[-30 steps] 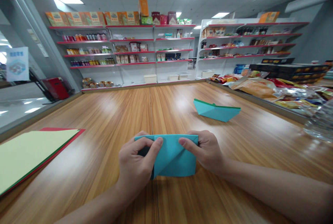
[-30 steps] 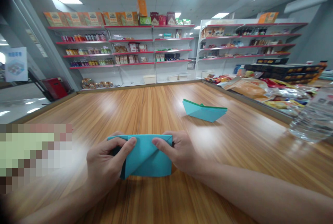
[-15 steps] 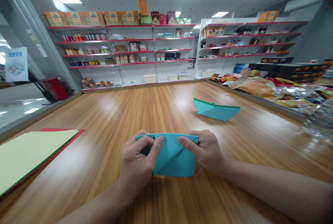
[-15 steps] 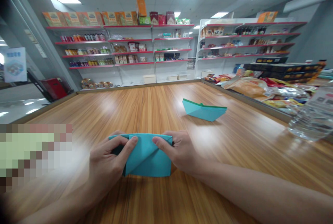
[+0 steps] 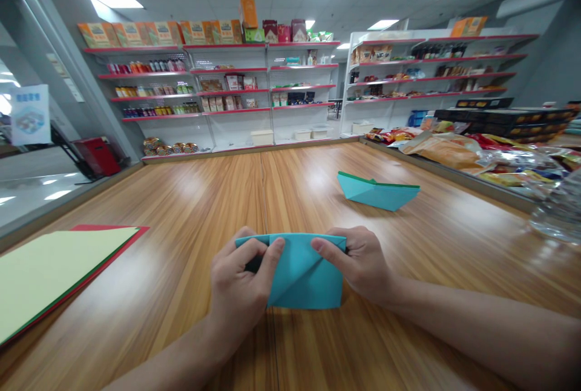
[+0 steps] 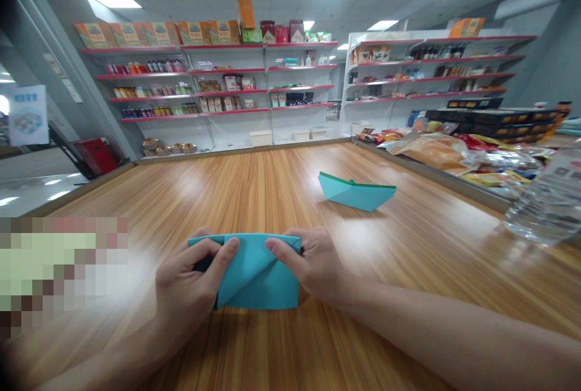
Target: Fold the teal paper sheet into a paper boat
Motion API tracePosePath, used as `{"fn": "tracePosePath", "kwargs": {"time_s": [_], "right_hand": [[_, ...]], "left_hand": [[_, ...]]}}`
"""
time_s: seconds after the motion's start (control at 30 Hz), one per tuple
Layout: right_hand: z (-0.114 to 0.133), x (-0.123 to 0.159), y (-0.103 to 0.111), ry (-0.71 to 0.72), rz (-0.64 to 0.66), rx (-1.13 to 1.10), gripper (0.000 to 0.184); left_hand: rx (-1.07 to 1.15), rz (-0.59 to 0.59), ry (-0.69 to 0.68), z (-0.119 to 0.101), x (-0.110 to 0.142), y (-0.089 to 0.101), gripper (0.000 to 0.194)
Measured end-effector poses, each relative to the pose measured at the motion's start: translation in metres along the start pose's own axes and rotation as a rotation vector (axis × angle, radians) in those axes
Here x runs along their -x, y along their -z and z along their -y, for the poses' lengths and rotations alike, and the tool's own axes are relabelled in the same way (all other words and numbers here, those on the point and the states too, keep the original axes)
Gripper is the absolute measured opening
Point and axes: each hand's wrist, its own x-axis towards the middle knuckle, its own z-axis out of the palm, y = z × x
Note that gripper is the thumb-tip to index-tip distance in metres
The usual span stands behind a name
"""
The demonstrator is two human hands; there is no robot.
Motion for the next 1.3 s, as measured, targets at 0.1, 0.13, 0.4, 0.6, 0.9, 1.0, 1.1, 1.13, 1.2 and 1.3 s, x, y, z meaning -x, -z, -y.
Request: {"fn": "tracePosePath", "kwargs": {"time_s": [0.1,0.13,0.4,0.6,0.9,1.0,1.1,1.13,1.2,1.3], "right_hand": [[-0.001,-0.002,0.0,-0.011,-0.003,-0.015,0.043],[-0.002,-0.002,0.0,-0.02,-0.001,-0.023,0.043],[-0.004,-0.007,0.008,0.002,0.026,-0.024,0.043],[-0.007,-0.007,0.007,0.058,0.007,0.025,0.042],[-0.006,-0.004,0.004,0.078,-0.009,0.03,0.043],[-0.006,-0.004,0.003,0.06,-0.014,0.012,0.042],[-0.007,-0.004,0.002,0.027,-0.016,-0.064,0.035],[-0.007,-0.004,0.002,0.013,-0.006,-0.104,0.031],[-0.006,-0.004,0.002,-0.016,0.013,-0.183,0.026],[-0.006,-0.004,0.001,-0.062,0.011,-0.251,0.025]], "left_hand": [[-0.039,0.034,0.037,0.001,-0.006,0.001,0.032],[-0.054,0.049,0.037,0.001,-0.009,0.002,0.03],[0.084,0.457,0.1,0.001,-0.041,0.013,0.027],[0.078,0.35,0.146,-0.004,-0.031,0.008,0.026],[0.033,0.198,0.087,-0.007,-0.02,0.007,0.03],[0.021,0.181,0.055,-0.007,-0.018,0.007,0.03],[0.009,0.179,0.026,-0.006,-0.017,0.007,0.03],[0.008,0.178,0.015,-0.005,-0.017,0.007,0.03],[0.014,0.178,-0.005,-0.004,-0.017,0.007,0.03],[0.031,0.184,-0.033,-0.002,-0.017,0.007,0.03]]}}
